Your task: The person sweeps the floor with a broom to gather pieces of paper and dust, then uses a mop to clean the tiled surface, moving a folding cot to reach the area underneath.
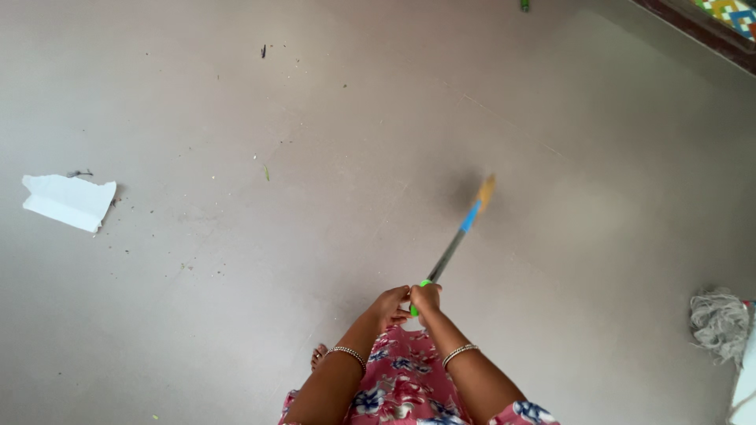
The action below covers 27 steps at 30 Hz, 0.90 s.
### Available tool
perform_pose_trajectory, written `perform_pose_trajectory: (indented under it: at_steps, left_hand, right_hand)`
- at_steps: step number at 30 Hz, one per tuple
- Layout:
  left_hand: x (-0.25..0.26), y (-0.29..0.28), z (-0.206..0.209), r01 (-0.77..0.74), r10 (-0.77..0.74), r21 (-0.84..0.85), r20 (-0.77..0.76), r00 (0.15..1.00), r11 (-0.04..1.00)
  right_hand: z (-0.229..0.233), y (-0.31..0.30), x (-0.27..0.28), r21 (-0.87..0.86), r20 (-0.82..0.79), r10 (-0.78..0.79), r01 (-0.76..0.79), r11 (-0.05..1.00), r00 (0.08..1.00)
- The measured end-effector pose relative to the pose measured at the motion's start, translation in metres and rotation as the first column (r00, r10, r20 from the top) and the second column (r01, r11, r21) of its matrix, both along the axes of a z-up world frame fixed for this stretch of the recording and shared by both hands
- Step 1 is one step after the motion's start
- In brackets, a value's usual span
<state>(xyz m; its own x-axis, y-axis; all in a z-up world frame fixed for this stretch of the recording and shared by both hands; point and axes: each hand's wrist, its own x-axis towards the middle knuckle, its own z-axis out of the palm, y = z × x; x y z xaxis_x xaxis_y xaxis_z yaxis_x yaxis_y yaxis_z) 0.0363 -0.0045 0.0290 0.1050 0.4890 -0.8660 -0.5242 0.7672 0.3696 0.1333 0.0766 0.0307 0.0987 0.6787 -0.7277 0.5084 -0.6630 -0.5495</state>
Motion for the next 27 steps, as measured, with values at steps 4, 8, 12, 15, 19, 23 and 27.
perform_pose_trajectory:
  at_steps: [4, 8, 12, 15, 19, 23, 27]
  left_hand:
    - [-0.022, -0.054, -0.019, -0.129, 0.122, 0.069, 0.09, 0.988, 0.989]
    - [-0.061, -0.122, -0.022, -0.239, 0.238, -0.001, -0.099, 0.966, 0.971]
    - [-0.105, -0.169, -0.012, -0.352, 0.329, -0.057, -0.242, 0.913, 0.934]
    - [-0.125, -0.197, -0.006, -0.432, 0.417, -0.018, -0.225, 0.881, 0.902]
    - [-0.147, -0.197, 0.021, -0.519, 0.516, -0.004, -0.088, 0.852, 0.855]
    - [-0.185, -0.202, 0.035, -0.765, 0.759, 0.016, 0.115, 0.641, 0.644]
    - [-0.21, -0.191, 0.04, -0.836, 0.83, 0.071, 0.103, 0.549, 0.544]
  right_hand:
    - [-0.006, -0.03, -0.012, -0.223, -0.055, -0.108, 0.093, 0.97, 0.993]
    - [-0.012, -0.139, -0.053, -0.377, -0.057, 0.306, -0.304, 0.875, 0.951]
    - [-0.01, -0.197, -0.102, -0.447, -0.231, 0.597, -0.629, 0.636, 0.768]
    - [-0.008, -0.195, -0.13, -0.409, -0.401, 0.59, -0.713, 0.57, 0.701]
    - [0.021, -0.175, -0.165, -0.289, -0.508, 0.534, -0.717, 0.634, 0.676]
    - [0.056, -0.21, -0.191, -0.172, -0.549, 0.531, -0.709, 0.684, 0.645]
    - [0.102, -0.209, -0.205, -0.054, -0.451, 0.645, -0.741, 0.67, 0.617]
